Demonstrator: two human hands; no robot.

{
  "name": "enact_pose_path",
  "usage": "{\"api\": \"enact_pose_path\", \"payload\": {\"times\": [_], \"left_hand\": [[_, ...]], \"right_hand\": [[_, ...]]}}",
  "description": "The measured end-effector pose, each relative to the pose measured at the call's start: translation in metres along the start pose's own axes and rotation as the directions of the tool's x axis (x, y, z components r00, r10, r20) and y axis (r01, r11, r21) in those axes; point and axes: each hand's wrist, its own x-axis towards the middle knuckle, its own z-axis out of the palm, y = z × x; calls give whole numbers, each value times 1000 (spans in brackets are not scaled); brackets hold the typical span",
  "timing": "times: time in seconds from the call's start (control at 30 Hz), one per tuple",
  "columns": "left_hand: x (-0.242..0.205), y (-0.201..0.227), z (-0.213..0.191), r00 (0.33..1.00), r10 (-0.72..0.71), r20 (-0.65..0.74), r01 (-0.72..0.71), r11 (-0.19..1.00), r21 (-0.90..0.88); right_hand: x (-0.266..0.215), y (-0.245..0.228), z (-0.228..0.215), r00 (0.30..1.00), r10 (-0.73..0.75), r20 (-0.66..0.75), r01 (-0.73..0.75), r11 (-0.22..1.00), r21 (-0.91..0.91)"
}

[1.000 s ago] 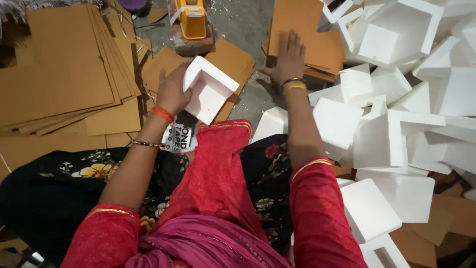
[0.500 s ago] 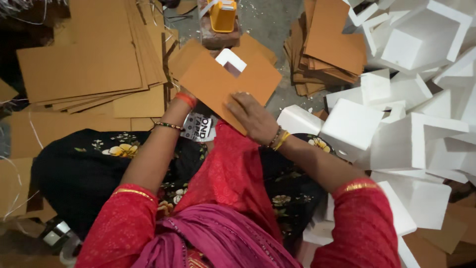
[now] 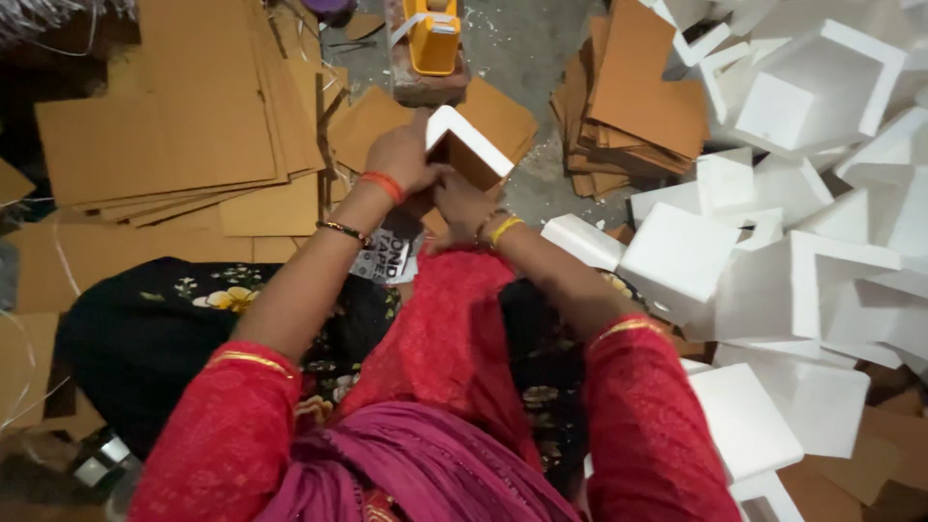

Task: The person sits on the floor and assembles small white boxes by folding the sides and securing them with clear tape from a yellow dispenser. They repeatedly pick up white box components, fold them into shape, apply tape, and place the finished boxes into a pile.

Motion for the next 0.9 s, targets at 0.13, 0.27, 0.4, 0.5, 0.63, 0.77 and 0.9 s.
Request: {"api": "enact_pose_path", "payload": {"times": [0.13,0.27,0.4,0.5,0.63,0.77,0.9], "left_hand": [[-13,7,-8,998,-65,15,64,997,42],[-50,-9,-13,988,118,-102,-121,993,-17],[-77,-23,-10,941,251,-228,-269,962,-54],[-80,-25,-10,952,215,-218,-232,971,-55],[-72,-17,-10,954,132,-271,-150,987,-50],[-65,-4,-13,951,112,-287,-106,994,37],[-49,-12,-28,990,-143,3,142,986,90]], "right_hand": [[-27,-12,-36,927,-246,-284,322,910,261],[-57,28,-57,705,20,-709,206,951,232],[-55,107,-53,554,294,-778,-278,947,160],[-64,114,-45,686,423,-593,-318,906,278],[-78,58,-66,847,424,-322,-291,875,387],[-61,3,-49,804,235,-546,-159,970,182],[-39,14,-53,809,256,-530,-154,961,229]]}}
